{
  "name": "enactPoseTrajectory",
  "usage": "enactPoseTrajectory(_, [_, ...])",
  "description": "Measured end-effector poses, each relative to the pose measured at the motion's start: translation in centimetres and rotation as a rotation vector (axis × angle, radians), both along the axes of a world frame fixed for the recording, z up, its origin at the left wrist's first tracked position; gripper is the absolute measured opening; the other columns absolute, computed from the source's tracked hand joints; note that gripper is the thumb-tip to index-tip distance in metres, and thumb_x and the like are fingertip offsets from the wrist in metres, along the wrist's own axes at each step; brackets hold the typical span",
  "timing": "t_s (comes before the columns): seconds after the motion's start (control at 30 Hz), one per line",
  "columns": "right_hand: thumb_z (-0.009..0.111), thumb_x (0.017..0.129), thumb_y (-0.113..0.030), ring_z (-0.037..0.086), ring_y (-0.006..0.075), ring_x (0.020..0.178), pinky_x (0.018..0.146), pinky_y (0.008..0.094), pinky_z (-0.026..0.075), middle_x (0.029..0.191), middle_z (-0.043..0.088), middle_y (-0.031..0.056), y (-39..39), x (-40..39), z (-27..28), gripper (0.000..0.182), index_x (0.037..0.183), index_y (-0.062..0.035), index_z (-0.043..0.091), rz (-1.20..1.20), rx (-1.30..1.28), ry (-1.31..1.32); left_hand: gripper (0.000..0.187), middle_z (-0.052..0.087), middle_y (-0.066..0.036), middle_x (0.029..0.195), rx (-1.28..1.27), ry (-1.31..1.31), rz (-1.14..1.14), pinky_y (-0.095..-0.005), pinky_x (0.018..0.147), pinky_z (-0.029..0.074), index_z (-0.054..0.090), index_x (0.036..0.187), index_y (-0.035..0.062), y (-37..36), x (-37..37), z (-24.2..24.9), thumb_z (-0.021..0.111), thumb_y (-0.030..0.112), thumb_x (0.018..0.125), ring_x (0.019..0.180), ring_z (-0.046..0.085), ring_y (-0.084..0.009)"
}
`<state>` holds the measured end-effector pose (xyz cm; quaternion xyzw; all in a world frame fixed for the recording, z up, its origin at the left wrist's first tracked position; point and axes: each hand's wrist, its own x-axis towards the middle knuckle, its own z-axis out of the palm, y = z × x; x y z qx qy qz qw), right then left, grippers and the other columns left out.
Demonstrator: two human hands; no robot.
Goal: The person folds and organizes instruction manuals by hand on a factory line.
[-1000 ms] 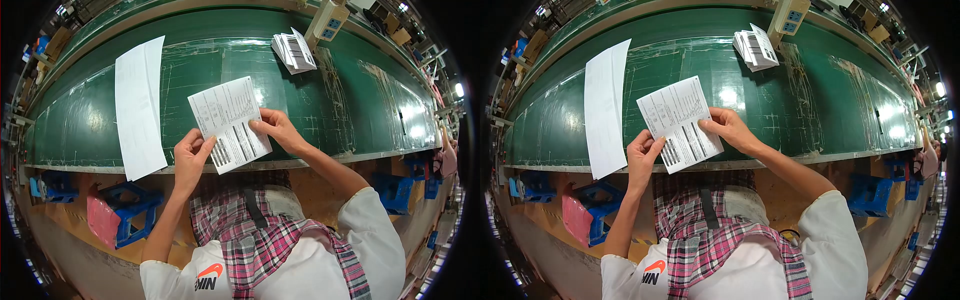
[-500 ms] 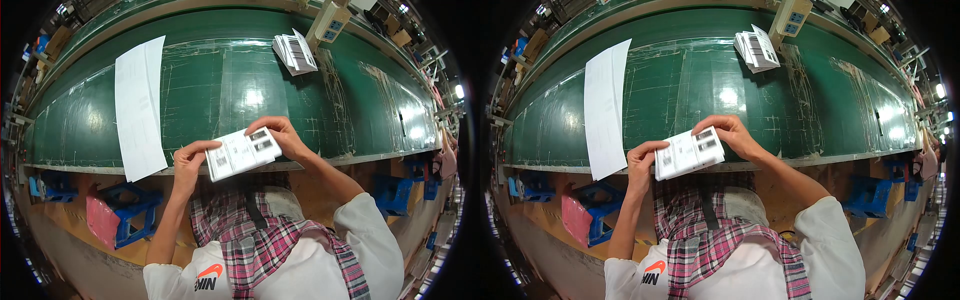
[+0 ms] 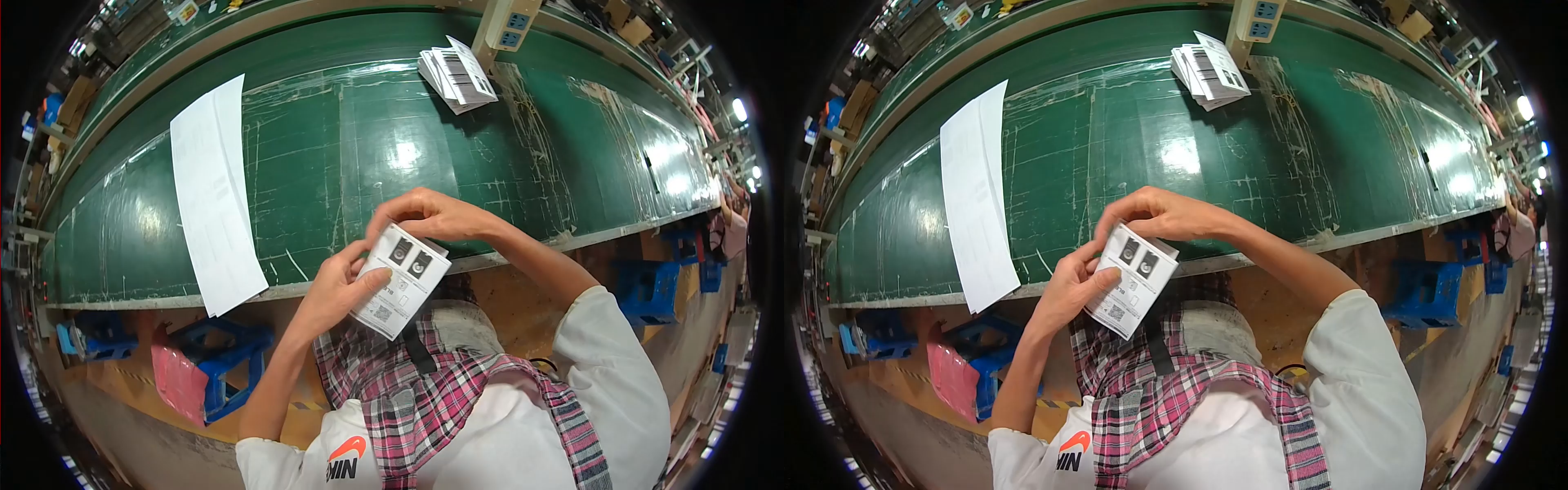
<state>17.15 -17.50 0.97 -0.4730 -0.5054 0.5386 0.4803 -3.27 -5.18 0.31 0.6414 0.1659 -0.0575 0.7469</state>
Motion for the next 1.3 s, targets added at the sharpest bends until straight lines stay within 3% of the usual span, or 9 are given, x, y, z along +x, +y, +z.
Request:
enactPoseTrajectory(0.1, [0.059,0.093,-0.028,0.063,0.0147,0.095,0.084,0.0313,0.05,0.104,0.068,0.0066,-0.8,-0.2,0.4,0.038,0.124,-0.0061,0.065,-0.238,0.031,-0.047,0.045,0.07,-0.013,0.104,-0.091,-0.051,0.141,-0.0257,0.077,0.055,0.05,0.132,-0.0066,-0.3,-0.5,-0.8,0.065,0.018,0.098,0.091,0.068,-0.0126])
enactPoseTrajectory(0.13, [0.06,0.092,-0.04,0.062,0.0172,0.105,0.091,0.0352,0.049,0.109,0.067,0.01,-1.3,0.1,0.3,0.051,0.131,-0.0068,0.06,-0.236,-0.034,0.042,0.042,0.071,-0.013,0.104,-0.115,-0.07,0.199,-0.0252,0.076,0.055,0.051,0.13,-0.0063,-0.3,-0.7,-1.1,0.064,0.017,0.098,0.091,0.068,-0.0122])
enactPoseTrajectory(0.23, [0.061,0.092,-0.043,0.064,0.0186,0.103,0.092,0.036,0.05,0.107,0.068,0.0119,-2.5,-0.4,-0.4,0.055,0.132,-0.0063,0.058,-0.371,0.038,-0.072,0.037,0.071,-0.013,0.105,-0.105,-0.104,0.352,-0.0255,0.078,0.055,0.053,0.127,-0.0062,-0.9,-1.1,-1.4,0.063,0.017,0.099,0.091,0.068,-0.012])
enactPoseTrajectory(0.27, [0.065,0.091,-0.025,0.068,0.0193,0.098,0.089,0.0361,0.053,0.102,0.07,0.0112,-2.6,-0.4,-0.6,0.041,0.129,-0.0084,0.06,-0.382,0.124,-0.164,0.036,0.071,-0.013,0.107,-0.088,-0.112,0.373,-0.0256,0.08,0.055,0.053,0.126,-0.0063,-1.1,-1.2,-1.6,0.063,0.016,0.099,0.093,0.068,-0.0122])
enactPoseTrajectory(0.4, [0.072,0.088,-0.011,0.07,0.0158,0.088,0.083,0.0316,0.056,0.094,0.072,0.0082,-3.1,-1.2,-1.0,0.035,0.122,-0.0066,0.065,-0.429,0.204,-0.278,0.034,0.07,-0.014,0.108,-0.077,-0.133,0.401,-0.0255,0.081,0.054,0.053,0.126,-0.0061,-2.0,-1.4,-1.9,0.062,0.015,0.1,0.095,0.067,-0.0124])
enactPoseTrajectory(0.7, [0.067,0.093,-0.005,0.069,0.0116,0.082,0.074,0.0258,0.058,0.099,0.073,0.0074,-3.0,-2.1,-1.2,0.023,0.115,-0.0018,0.069,-0.509,0.187,-0.23,0.032,0.07,-0.012,0.108,-0.043,-0.143,0.428,-0.0253,0.082,0.053,0.054,0.124,-0.0047,-3.2,-2.3,-1.6,0.061,0.015,0.101,0.095,0.066,-0.0116])
enactPoseTrajectory(0.9, [0.066,0.092,-0.006,0.069,0.0129,0.074,0.066,0.0259,0.055,0.094,0.073,0.0084,-3.2,-2.8,-1.4,0.023,0.115,-0.0043,0.07,-0.551,0.22,-0.333,0.031,0.071,-0.012,0.106,-0.028,-0.152,0.464,-0.0243,0.079,0.052,0.057,0.122,-0.005,-3.8,-2.6,-1.7,0.063,0.017,0.1,0.093,0.065,-0.0104])
enactPoseTrajectory(1.1, [0.071,0.088,-0.011,0.068,0.017,0.08,0.074,0.0319,0.055,0.095,0.072,0.0094,-2.7,-3.2,-0.9,0.028,0.115,-0.0041,0.07,-0.546,0.14,-0.371,0.026,0.073,-0.009,0.092,0.137,-0.083,0.494,-0.0245,0.07,0.052,0.063,0.114,-0.0047,-4.1,-2.7,-1.1,0.064,0.016,0.098,0.081,0.065,-0.0078])
enactPoseTrajectory(1.3, [0.076,0.083,-0.017,0.065,0.0155,0.085,0.078,0.0327,0.052,0.092,0.07,0.0064,-1.5,-3.9,-0.1,0.033,0.113,-0.005,0.071,-0.414,0.109,-0.417,0.023,0.073,-0.01,0.082,0.361,-0.035,0.408,-0.0262,0.064,0.051,0.066,0.108,-0.0026,-4.7,-2.0,-0.1,0.067,0.017,0.096,0.075,0.065,-0.0064])
